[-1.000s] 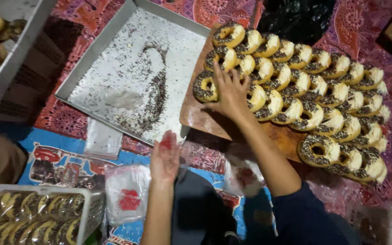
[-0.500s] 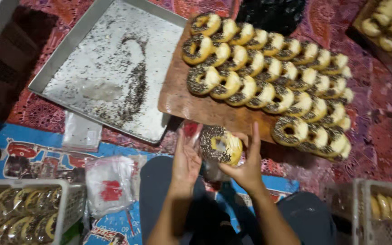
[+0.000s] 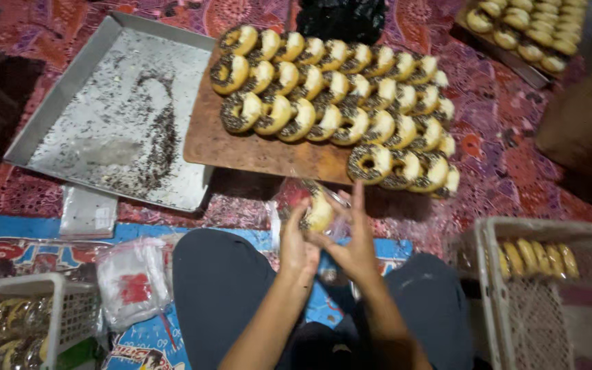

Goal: The person sits on the floor and individually places donuts into small plastic bags. They then place the packaged donuts into a white plastic crate.

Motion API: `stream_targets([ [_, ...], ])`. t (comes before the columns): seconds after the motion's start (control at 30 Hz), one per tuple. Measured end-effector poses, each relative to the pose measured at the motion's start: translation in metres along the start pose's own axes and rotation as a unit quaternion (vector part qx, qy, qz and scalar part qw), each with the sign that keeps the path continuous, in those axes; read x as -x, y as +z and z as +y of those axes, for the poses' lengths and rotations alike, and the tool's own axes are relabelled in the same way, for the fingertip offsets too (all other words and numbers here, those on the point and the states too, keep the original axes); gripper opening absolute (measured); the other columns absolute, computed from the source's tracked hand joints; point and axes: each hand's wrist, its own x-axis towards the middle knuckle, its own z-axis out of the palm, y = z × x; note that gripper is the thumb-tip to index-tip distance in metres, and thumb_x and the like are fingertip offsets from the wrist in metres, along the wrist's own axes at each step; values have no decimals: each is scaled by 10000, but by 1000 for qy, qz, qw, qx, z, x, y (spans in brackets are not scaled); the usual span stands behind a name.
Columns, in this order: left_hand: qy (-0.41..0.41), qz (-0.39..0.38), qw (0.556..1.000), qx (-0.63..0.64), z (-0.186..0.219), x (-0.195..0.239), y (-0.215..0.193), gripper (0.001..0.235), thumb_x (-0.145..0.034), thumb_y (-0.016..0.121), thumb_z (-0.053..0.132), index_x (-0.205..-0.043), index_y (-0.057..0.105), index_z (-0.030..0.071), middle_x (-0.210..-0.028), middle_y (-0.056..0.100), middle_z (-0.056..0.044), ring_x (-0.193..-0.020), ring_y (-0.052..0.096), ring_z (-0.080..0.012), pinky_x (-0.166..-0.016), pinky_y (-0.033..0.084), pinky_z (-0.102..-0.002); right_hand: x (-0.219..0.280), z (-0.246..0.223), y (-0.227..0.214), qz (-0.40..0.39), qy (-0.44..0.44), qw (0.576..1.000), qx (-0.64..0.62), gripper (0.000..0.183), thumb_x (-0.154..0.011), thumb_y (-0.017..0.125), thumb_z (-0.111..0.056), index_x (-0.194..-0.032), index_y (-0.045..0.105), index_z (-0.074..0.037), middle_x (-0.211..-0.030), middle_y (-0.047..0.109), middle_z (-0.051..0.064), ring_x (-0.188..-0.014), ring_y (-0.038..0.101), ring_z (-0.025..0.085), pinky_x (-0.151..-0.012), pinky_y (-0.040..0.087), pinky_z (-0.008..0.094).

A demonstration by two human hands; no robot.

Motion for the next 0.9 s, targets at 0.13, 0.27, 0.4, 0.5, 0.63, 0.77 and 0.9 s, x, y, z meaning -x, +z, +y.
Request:
stream_targets([
  [0.13, -64, -31, 997, -19, -6, 0, -11, 385, -928, 686, 196, -1234, 661, -36, -1144, 740, -166, -1060, 715, -297, -949, 602, -399, 12, 3, -11, 112, -68, 991, 22, 1189, -696, 934, -208, -1610, 190, -52, -1293, 661, 135, -1246, 601, 308, -1082, 454, 447],
  [0.27, -115, -43, 979, -161, 6, 22, -22, 425, -889, 625, 348, -1262, 604, 146, -1194, 708, -110, -1065, 686, -285, -862, 571, -462, 7, 8, -37, 52, -208, 960, 182, 366, -784, 794, -97, -1143, 730, -137, -1240, 687, 134, -1189, 634, 341, -992, 519, 419],
  [0.4, 40, -151, 927, -341, 13, 48, -19, 370, -963, 635, 259, -1220, 674, -2, -1145, 753, -186, -1065, 728, -302, -922, 586, -412, 8, 9, -58, -73, 18, 990, 123, 135, -982, 718, -149, -1087, 787, -100, -1067, 771, 49, -960, 765, 199, -842, 598, 317],
  [0.5, 99, -213, 886, -400, 13, 72, -10, 340, -1015, 604, 219, -1187, 712, -54, -1103, 781, -202, -1049, 754, -289, -951, 595, -373, 23, -1, -65, -54, -39, 981, 183, 232, -875, 729, -121, -1099, 784, -94, -991, 742, 61, -858, 737, 218, -748, 581, 335],
  [0.63, 60, -245, 762, -596, 16, 118, 12, 297, -1072, 510, 226, -1099, 700, 0, -905, 751, -198, -864, 712, -295, -806, 581, -377, 35, -30, -85, -144, -291, 889, 322, 285, -814, 751, -101, -1089, 738, -26, -861, 645, 93, -797, 637, 284, -671, 523, 413],
  [0.77, 174, -313, 563, -745, 39, 167, 34, 246, -1032, 516, 223, -1105, 726, 117, -909, 793, -137, -804, 737, -306, -712, 567, -412, 14, -32, -120, -189, -340, 882, 266, 191, -745, 763, -120, -898, 650, -101, -875, 638, 78, -824, 621, 308, -747, 527, 456],
  [0.9, 143, -327, 428, -831, 65, 175, 44, 269, -1010, 482, 345, -1136, 703, 257, -1221, 695, -142, -1086, 683, -389, -920, 526, -482, -12, -2, -133, -117, -241, 778, 568, 562, -497, 800, -420, -999, 739, -175, -1101, 732, 108, -1065, 656, 368, -862, 487, 523],
])
